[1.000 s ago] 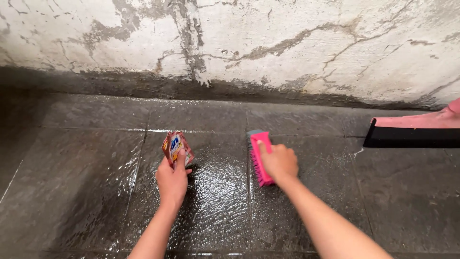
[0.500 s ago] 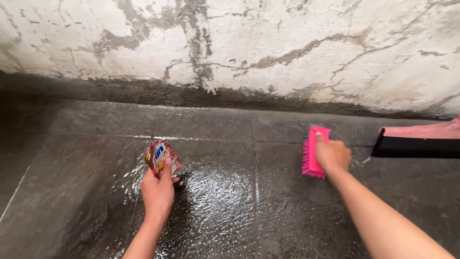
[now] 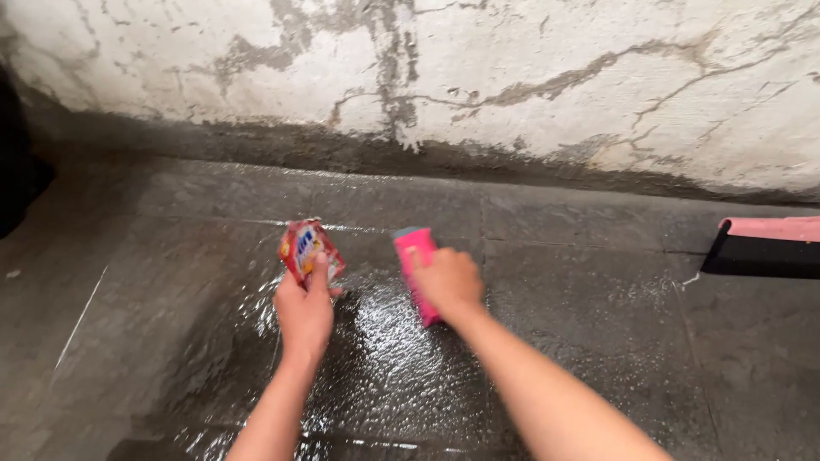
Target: Scrubbing a tiled floor with a pink hand brush and rinsing with a water hose while holding a detergent packet.
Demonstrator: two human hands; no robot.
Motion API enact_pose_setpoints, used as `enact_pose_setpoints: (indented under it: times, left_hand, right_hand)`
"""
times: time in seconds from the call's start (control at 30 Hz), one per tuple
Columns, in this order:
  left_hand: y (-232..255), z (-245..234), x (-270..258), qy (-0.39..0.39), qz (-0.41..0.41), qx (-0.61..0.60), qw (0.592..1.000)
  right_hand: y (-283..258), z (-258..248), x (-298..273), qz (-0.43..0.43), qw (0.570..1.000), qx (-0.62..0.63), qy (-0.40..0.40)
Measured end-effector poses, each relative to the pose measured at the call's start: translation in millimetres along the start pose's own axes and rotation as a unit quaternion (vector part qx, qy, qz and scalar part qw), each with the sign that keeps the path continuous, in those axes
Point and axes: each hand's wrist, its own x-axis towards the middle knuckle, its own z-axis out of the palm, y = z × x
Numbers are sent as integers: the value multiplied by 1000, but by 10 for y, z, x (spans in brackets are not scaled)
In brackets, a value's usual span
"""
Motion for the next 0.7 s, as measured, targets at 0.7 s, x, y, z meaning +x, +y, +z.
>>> enact_pose_setpoints:
  times: [0.7]
  left_hand:
    - [-366, -681, 401, 98, -34, -1, 995]
  right_hand:
    - [-674, 575, 380, 0, 1000, -9, 23]
